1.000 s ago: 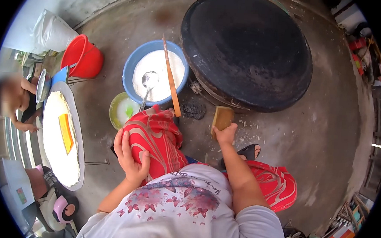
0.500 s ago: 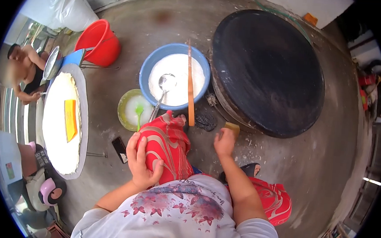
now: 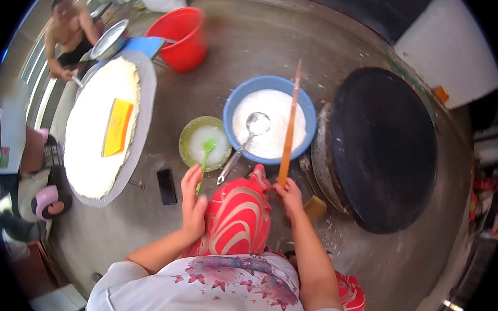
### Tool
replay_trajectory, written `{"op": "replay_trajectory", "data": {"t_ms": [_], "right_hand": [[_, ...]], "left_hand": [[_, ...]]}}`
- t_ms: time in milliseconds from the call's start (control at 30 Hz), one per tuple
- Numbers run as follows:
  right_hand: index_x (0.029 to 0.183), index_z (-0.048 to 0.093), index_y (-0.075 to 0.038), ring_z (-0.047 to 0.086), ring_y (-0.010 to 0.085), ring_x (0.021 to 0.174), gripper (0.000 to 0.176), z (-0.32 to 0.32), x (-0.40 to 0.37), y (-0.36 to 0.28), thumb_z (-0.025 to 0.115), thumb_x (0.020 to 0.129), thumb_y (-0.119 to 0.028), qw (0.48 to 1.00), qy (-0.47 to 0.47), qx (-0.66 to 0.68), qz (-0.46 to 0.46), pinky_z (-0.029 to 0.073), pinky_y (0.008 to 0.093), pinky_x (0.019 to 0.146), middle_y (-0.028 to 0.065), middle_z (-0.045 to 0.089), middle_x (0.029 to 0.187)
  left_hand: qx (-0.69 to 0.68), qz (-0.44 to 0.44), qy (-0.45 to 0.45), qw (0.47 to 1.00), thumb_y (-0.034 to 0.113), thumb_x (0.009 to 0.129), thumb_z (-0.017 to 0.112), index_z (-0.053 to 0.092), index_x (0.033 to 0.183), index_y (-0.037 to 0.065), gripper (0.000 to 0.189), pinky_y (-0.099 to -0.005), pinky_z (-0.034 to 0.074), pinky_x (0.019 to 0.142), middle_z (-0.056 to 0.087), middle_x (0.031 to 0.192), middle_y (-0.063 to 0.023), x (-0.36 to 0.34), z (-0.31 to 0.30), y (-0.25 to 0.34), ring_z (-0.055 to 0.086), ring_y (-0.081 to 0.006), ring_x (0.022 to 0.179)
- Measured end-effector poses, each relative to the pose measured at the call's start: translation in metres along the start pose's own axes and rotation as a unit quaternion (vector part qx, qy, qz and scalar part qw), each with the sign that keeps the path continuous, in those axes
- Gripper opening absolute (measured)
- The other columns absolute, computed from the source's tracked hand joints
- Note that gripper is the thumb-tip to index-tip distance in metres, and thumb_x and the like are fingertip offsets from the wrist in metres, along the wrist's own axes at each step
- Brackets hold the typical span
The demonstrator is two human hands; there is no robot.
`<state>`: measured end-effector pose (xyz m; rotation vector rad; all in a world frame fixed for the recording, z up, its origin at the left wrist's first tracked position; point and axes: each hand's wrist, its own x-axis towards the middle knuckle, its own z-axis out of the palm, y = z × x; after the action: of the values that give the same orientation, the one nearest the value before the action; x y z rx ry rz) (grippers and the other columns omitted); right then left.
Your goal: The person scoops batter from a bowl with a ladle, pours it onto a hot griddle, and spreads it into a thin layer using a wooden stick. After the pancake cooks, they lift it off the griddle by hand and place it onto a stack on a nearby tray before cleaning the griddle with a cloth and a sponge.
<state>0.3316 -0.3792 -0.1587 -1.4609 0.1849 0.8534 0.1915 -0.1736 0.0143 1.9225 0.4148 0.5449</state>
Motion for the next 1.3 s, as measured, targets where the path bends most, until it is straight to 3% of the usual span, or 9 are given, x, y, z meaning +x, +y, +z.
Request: {"op": "replay_trajectory", "data": {"t_ms": [100, 233, 267, 367, 500, 767, 967, 1167, 1300], "right_hand": [[0.107, 0.051, -0.002, 0.054, 0.0074, 0.065, 0.025, -0.007, -0.027, -0.023, 0.056, 0.083, -0.008, 0.999, 0.026, -0.022, -0.043, 0.042, 0.0201, 0.057, 0.0016, 0.059, 0.078], [0.105, 0.056, -0.004, 0.052, 0.0076, 0.059, 0.024, -0.011, -0.044, -0.065, 0.058, 0.083, -0.013, 0.966, 0.093, -0.166, -0.178, 0.043, 0.0222, 0.053, 0.0005, 0.058, 0.068], [0.103, 0.06, -0.01, 0.055, 0.014, 0.054, 0.026, 0.006, -0.057, -0.1, 0.062, 0.079, -0.018, 0.866, 0.102, -0.404, -0.277, 0.045, 0.029, 0.052, 0.0042, 0.058, 0.062], [0.102, 0.062, -0.015, 0.059, 0.024, 0.059, 0.029, 0.041, -0.066, -0.142, 0.063, 0.074, -0.023, 0.708, 0.065, -0.63, -0.311, 0.046, 0.0369, 0.054, 0.0094, 0.059, 0.065], [0.091, 0.064, -0.014, 0.06, 0.0292, 0.068, 0.021, 0.092, -0.045, -0.168, 0.058, 0.075, -0.027, 0.617, -0.01, -0.76, -0.203, 0.048, 0.0391, 0.06, 0.0121, 0.061, 0.07], [0.086, 0.065, -0.013, 0.06, 0.0298, 0.075, 0.019, 0.124, 0.018, -0.137, 0.056, 0.075, -0.026, 0.673, -0.075, -0.705, -0.212, 0.047, 0.0404, 0.066, 0.011, 0.063, 0.078], [0.097, 0.065, -0.015, 0.06, 0.0275, 0.084, 0.027, 0.112, 0.016, -0.137, 0.059, 0.073, -0.027, 0.72, -0.041, -0.681, -0.128, 0.047, 0.0372, 0.073, 0.0098, 0.064, 0.088], [0.099, 0.064, -0.013, 0.06, 0.0288, 0.084, 0.031, 0.127, 0.012, -0.15, 0.059, 0.073, -0.028, 0.631, -0.093, -0.753, -0.159, 0.047, 0.0371, 0.073, 0.0127, 0.063, 0.087], [0.1, 0.063, -0.014, 0.06, 0.0294, 0.081, 0.029, 0.124, 0.023, -0.137, 0.057, 0.074, -0.025, 0.676, -0.083, -0.717, -0.151, 0.047, 0.0393, 0.071, 0.0131, 0.063, 0.084]], "left_hand": [[0.17, -0.079, 0.085, 0.979, 0.02, 0.077, 0.056, 0.042, 0.122, 0.004, 0.049, -0.0424, 0.024, 0.1, 0.033, 0.128, -0.0181, 0.014, 0.004, -0.081, 0.029, -0.0361, 0.119], [0.41, -0.209, -0.032, 0.887, 0.016, 0.078, 0.055, 0.036, 0.126, 0.008, 0.052, -0.0438, 0.031, 0.094, 0.032, 0.126, -0.0189, 0.014, 0.013, -0.173, 0.033, -0.0353, 0.116], [0.453, -0.268, -0.117, 0.842, 0.014, 0.078, 0.053, 0.034, 0.128, 0.009, 0.053, -0.0442, 0.036, 0.091, 0.031, 0.127, -0.0196, 0.003, 0.016, -0.186, 0.039, -0.0358, 0.112], [0.318, -0.382, -0.163, 0.852, 0.017, 0.08, 0.048, 0.029, 0.132, 0.012, 0.055, -0.0466, 0.042, 0.081, 0.025, 0.132, -0.0195, 0.005, 0.019, -0.236, 0.051, -0.04, 0.099], [0.31, -0.366, -0.089, 0.873, 0.015, 0.084, 0.041, 0.053, 0.106, 0.003, 0.028, -0.0429, 0.047, 0.074, 0.053, 0.106, -0.0222, 0.016, 0.014, -0.229, 0.056, -0.0386, 0.084], [0.108, -0.288, 0.026, 0.951, 0.02, 0.084, 0.048, 0.061, 0.083, 0.001, 0.023, -0.0476, 0.043, 0.069, 0.057, 0.081, -0.0246, -0.035, 0.012, -0.163, 0.055, -0.0417, 0.078], [0.176, -0.346, 0.097, 0.916, 0.019, 0.084, 0.047, 0.06, 0.082, 0.001, 0.022, -0.047, 0.043, 0.071, 0.056, 0.082, -0.0257, -0.011, 0.012, -0.259, 0.055, -0.0412, 0.081], [0.112, -0.287, 0.103, 0.946, 0.018, 0.084, 0.046, 0.059, 0.079, 0.0, 0.023, -0.0466, 0.043, 0.072, 0.057, 0.082, -0.0246, -0.014, 0.009, -0.225, 0.054, -0.0411, 0.082], [0.101, -0.312, 0.095, 0.94, 0.017, 0.084, 0.046, 0.059, 0.08, 0.0, 0.022, -0.0464, 0.043, 0.071, 0.057, 0.08, -0.0245, -0.025, 0.025, -0.235, 0.054, -0.0416, 0.08]]}}
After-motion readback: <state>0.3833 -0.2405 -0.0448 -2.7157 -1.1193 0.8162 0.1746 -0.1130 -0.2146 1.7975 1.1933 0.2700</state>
